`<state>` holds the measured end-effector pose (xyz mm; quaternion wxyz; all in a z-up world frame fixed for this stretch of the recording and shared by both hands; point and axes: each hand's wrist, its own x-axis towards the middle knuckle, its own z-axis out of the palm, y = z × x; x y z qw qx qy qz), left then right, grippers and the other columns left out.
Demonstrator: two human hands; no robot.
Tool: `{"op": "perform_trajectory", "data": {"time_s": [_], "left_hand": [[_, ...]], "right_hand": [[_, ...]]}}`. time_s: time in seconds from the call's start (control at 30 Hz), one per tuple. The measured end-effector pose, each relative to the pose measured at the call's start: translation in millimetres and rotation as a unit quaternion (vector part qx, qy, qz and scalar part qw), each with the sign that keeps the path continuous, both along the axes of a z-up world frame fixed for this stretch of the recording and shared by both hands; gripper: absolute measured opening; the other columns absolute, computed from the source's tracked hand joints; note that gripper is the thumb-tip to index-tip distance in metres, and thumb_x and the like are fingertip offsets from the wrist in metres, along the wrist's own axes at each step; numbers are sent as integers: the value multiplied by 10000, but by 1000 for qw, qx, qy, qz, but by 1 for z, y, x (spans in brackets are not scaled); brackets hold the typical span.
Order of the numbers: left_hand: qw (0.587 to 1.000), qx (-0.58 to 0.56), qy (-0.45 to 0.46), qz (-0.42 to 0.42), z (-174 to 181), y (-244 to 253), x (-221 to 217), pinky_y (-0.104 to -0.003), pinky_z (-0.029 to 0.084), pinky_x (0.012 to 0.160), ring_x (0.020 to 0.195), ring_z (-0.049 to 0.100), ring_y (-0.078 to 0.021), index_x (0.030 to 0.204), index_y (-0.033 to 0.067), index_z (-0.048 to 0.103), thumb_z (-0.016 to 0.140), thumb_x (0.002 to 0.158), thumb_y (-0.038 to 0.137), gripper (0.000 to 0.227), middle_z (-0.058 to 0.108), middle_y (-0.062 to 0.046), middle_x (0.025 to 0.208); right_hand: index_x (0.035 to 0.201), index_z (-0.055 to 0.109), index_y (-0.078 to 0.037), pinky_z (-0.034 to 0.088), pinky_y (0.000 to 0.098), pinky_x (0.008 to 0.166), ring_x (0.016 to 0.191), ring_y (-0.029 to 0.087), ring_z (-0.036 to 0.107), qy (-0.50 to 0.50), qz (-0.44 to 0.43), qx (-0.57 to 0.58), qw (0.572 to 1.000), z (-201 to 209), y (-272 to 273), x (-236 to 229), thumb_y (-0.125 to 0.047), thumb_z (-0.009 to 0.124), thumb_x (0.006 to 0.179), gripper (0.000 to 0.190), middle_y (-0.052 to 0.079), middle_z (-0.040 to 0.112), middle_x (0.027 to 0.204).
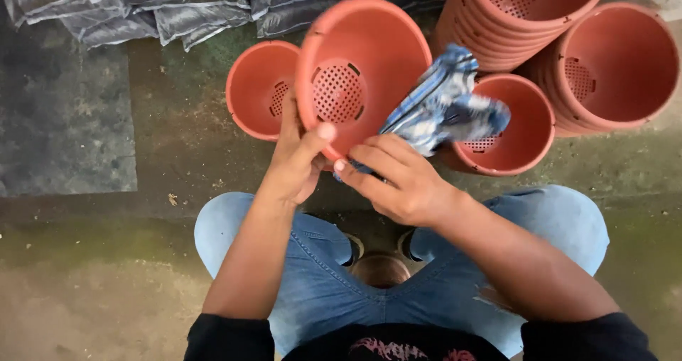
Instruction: Cleaning plastic flower pots by removing adhesive stickers and wiping the surfaces with a cloth.
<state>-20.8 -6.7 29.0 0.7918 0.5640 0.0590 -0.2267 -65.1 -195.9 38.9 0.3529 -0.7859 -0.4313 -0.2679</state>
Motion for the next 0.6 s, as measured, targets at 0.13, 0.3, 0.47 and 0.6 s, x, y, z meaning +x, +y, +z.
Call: {"op": "perform_trajectory", "data": {"time_s": [0.13, 0.3, 0.47, 0.6], "left_hand": [[984, -99, -149, 3, -24, 7, 7, -506, 462, 1151, 1433, 423, -321, 1554, 174, 261, 837, 797, 276, 957, 375, -174, 1553], [980, -165, -115, -6, -38, 20, 17, -538, 541, 1059, 1309, 557, -333, 1569, 139, 337, 761, 860, 233, 832, 524, -144, 1432], [992, 50, -115, -33, -40, 4, 16, -430, 461, 1078, 1417, 430, -294, 1615, 143, 171, 686, 755, 135, 1003, 300, -128, 1621], [964, -198, -147, -96, -22, -21, 9, -464, 428, 1227, 1452, 488, -276, 1614, 135, 348, 713, 863, 305, 852, 487, -119, 1572]], "right_hand": [[1338, 573, -84, 487, 526, 780, 948, 390, 561, 212, -15, -153, 965, -35, -16, 1, -2, 547, 872, 473, 108, 648, 1161], [1087, 574, -140, 580, 273, 806, 850, 128, 648, 287, -232, 364, 855, 31, -41, 22, 55, 625, 1129, 206, 54, 673, 1007], [1095, 514, -135, 543, 402, 886, 954, 210, 591, 201, -142, 507, 826, 59, -44, 16, -34, 637, 1121, 161, 48, 549, 1063], [1207, 620, -144, 396, 427, 1294, 1188, 191, 651, 253, 22, 258, 932, 29, -24, 38, 67, 661, 1068, 255, 17, 672, 1201]]}}
